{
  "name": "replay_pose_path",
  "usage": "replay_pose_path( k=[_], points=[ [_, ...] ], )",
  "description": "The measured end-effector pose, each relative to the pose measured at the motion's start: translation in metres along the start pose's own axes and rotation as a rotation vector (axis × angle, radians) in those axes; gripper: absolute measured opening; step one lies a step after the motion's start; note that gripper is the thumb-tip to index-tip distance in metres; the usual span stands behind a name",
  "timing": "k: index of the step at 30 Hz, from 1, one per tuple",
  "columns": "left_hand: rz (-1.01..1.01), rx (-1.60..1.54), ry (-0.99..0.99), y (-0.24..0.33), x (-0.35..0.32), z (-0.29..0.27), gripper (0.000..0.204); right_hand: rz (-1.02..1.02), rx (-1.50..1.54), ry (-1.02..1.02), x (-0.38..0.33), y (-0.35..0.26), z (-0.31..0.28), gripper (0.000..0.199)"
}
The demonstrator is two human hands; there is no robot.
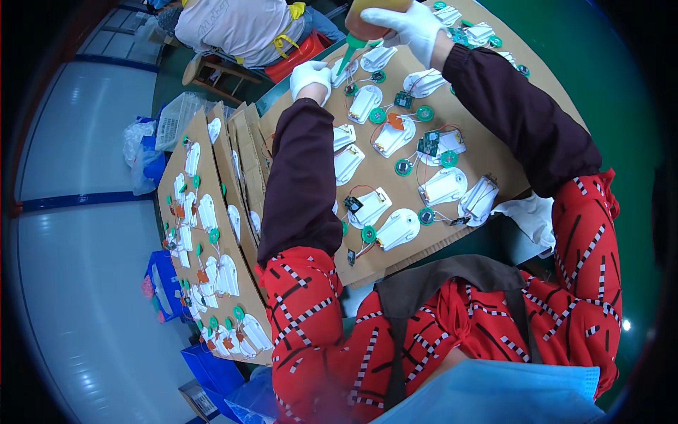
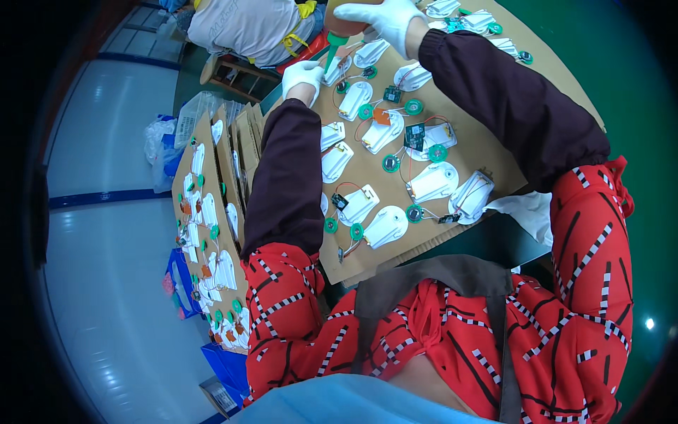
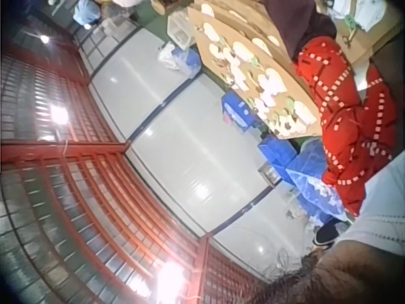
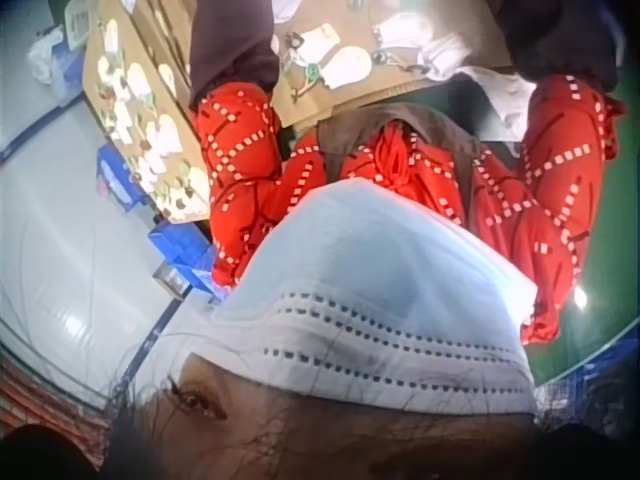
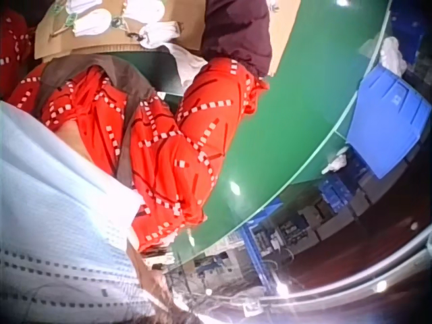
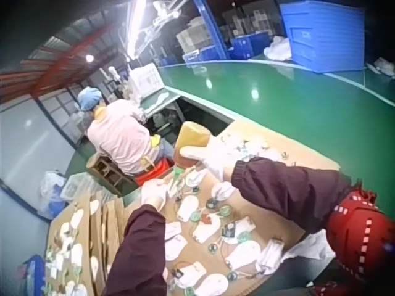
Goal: Applying liquid from a squeeze bottle to small plastic components arranged on a cardboard template.
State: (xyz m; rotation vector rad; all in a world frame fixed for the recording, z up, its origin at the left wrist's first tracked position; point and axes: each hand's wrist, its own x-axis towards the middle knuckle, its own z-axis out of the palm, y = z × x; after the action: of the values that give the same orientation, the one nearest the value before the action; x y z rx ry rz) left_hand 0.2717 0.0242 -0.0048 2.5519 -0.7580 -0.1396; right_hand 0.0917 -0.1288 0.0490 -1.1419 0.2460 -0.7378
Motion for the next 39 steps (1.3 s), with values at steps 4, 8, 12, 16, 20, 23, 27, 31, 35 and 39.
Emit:
replay_pose_path(
  k=[4, 8, 12, 16, 20, 23, 27, 31, 35, 39],
  points=[
    [-0.126, -0.199, -0.125, -0.006, -0.001, -0.011, 0.019, -0.130, -0.277, 0.013, 0.004, 0.011, 0.014, 0.066],
    [-0.093, -0.213, -0.120, -0.016, -0.004, -0.017, 0.018, -0.117, -0.394, 0.005, 0.006, 0.018, 0.023, 0.069],
    [-0.157, -0.246, -0.140, -0.031, 0.008, -0.015, 0.019, -0.124, -0.267, 0.001, 0.008, 0.036, 0.039, 0.072],
    [-0.170, -0.281, -0.202, -0.028, 0.002, -0.014, 0.020, -0.115, -0.188, -0.067, 0.005, 0.044, 0.036, 0.071],
    [-0.197, -0.342, -0.243, -0.016, -0.003, -0.016, 0.022, -0.116, -0.219, -0.182, 0.007, 0.037, 0.032, 0.070],
    [-0.146, -0.204, -0.233, -0.031, 0.001, -0.021, 0.026, -0.112, -0.133, -0.214, 0.000, 0.031, 0.045, 0.071],
    [-0.135, -0.103, -0.220, -0.030, 0.001, -0.015, 0.028, -0.103, -0.278, -0.181, -0.003, 0.030, 0.046, 0.071],
    [-0.132, -0.096, -0.214, -0.030, 0.001, -0.012, 0.028, -0.109, -0.355, -0.166, -0.005, 0.031, 0.047, 0.071],
    [-0.135, -0.065, -0.192, -0.034, 0.002, -0.011, 0.028, -0.107, -0.437, -0.139, -0.010, 0.026, 0.050, 0.070],
    [-0.128, -0.107, -0.230, -0.032, -0.002, -0.010, 0.029, -0.109, -0.371, -0.236, -0.014, 0.016, 0.041, 0.068]
  ],
)
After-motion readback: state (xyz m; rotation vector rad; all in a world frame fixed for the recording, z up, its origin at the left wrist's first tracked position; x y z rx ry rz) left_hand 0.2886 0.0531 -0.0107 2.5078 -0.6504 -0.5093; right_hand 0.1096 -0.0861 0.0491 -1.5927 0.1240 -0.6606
